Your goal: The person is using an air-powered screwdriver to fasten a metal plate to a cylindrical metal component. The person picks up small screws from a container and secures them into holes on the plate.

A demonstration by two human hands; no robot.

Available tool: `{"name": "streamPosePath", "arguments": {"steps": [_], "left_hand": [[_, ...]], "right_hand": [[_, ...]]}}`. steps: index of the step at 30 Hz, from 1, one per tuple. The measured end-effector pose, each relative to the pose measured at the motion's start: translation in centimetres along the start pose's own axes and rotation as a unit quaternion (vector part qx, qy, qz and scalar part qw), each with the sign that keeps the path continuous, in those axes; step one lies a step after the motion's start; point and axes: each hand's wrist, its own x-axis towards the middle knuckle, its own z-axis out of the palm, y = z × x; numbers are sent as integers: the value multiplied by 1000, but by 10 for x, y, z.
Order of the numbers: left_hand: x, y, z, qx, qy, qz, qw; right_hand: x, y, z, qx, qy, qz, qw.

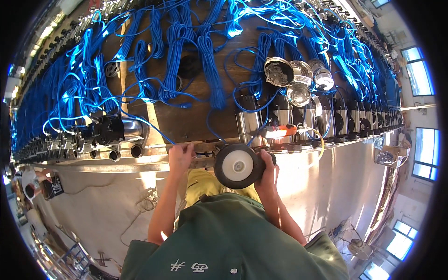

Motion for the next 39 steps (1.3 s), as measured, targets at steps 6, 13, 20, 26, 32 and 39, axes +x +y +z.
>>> {"name": "streamPosePath", "arguments": {"steps": [6, 13, 20, 26, 32, 39], "left_hand": [[77, 38, 69, 147, -18, -25, 989], [103, 70, 73, -260, -8, -110, 959], [125, 80, 27, -456, 75, -91, 882], [125, 76, -10, 213, 128, 136, 959], [198, 133, -19, 274, 206, 286, 895], [245, 145, -5, 370, 204, 176, 889]], "right_hand": [[-19, -10, 16, -47, 3, 16, 999], [-19, -22, 17, -72, 5, 39, 997], [-7, -29, 10, -26, -5, 79, 997], [1, -21, 9, 45, 52, 50, 996], [-3, -31, 4, -11, -32, 36, 999], [-18, -32, -27, -245, -51, -62, 966]]}}
